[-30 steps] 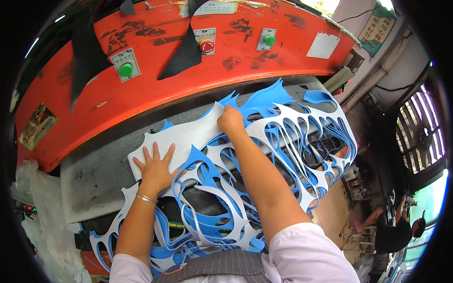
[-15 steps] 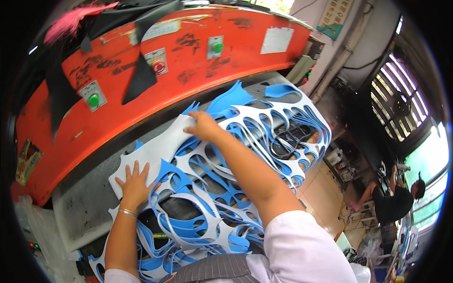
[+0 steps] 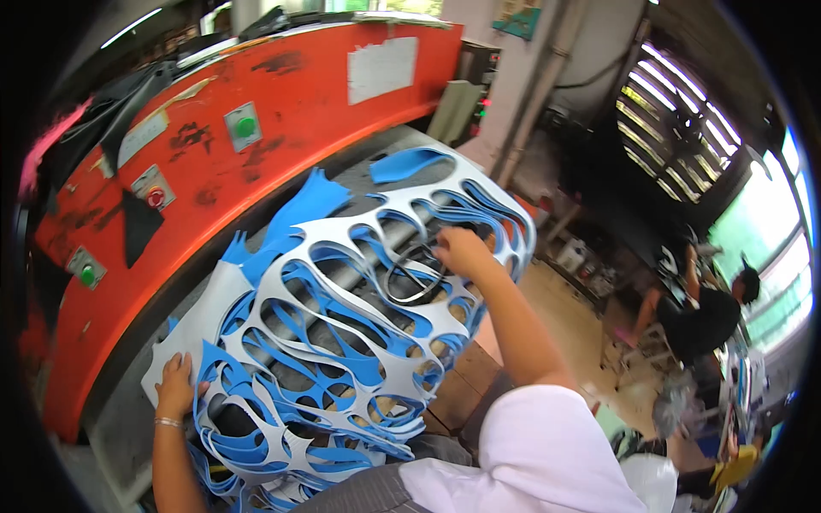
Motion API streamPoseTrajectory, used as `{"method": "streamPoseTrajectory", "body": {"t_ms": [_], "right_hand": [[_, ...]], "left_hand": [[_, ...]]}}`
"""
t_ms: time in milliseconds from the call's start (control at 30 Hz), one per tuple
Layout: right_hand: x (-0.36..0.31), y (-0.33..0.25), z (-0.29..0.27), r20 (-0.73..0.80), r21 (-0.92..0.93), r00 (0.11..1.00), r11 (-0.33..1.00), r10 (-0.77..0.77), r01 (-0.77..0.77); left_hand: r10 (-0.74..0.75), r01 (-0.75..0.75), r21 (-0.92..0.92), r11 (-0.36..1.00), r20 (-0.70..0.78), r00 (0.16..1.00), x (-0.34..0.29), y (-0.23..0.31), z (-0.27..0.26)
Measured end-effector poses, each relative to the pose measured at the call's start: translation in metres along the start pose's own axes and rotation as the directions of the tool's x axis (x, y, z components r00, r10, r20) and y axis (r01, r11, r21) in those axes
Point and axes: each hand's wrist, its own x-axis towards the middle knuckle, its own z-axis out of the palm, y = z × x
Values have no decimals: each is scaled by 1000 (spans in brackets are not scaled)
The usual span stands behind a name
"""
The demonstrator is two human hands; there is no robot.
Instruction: Trim and organize cut shoe components at an industrial workstation.
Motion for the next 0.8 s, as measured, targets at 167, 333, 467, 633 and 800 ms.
{"method": "streamPoseTrajectory", "body": {"t_ms": [167, 333, 467, 633, 800], "right_hand": [[-10, 31, 23, 206, -226, 925, 904, -319, 362], [3, 41, 16, 50, 208, 844, 832, -534, 514], [5, -11, -44, -88, 523, 976, 825, -197, 214], [12, -154, -93, -308, 162, 619, 602, -722, 782], [12, -332, 15, -127, 147, 256, 237, -958, 960]], "left_hand": [[-87, 86, -64, 994, -10, 996, -6, 0, 7], [-92, 76, -107, 991, -145, 985, -5, -15, 30], [-69, 14, -154, 988, -359, 931, -6, -22, 57], [-25, -88, -172, 981, -564, 826, -9, -27, 76], [-1, -186, -185, 965, -711, 703, -4, -26, 88]]}}
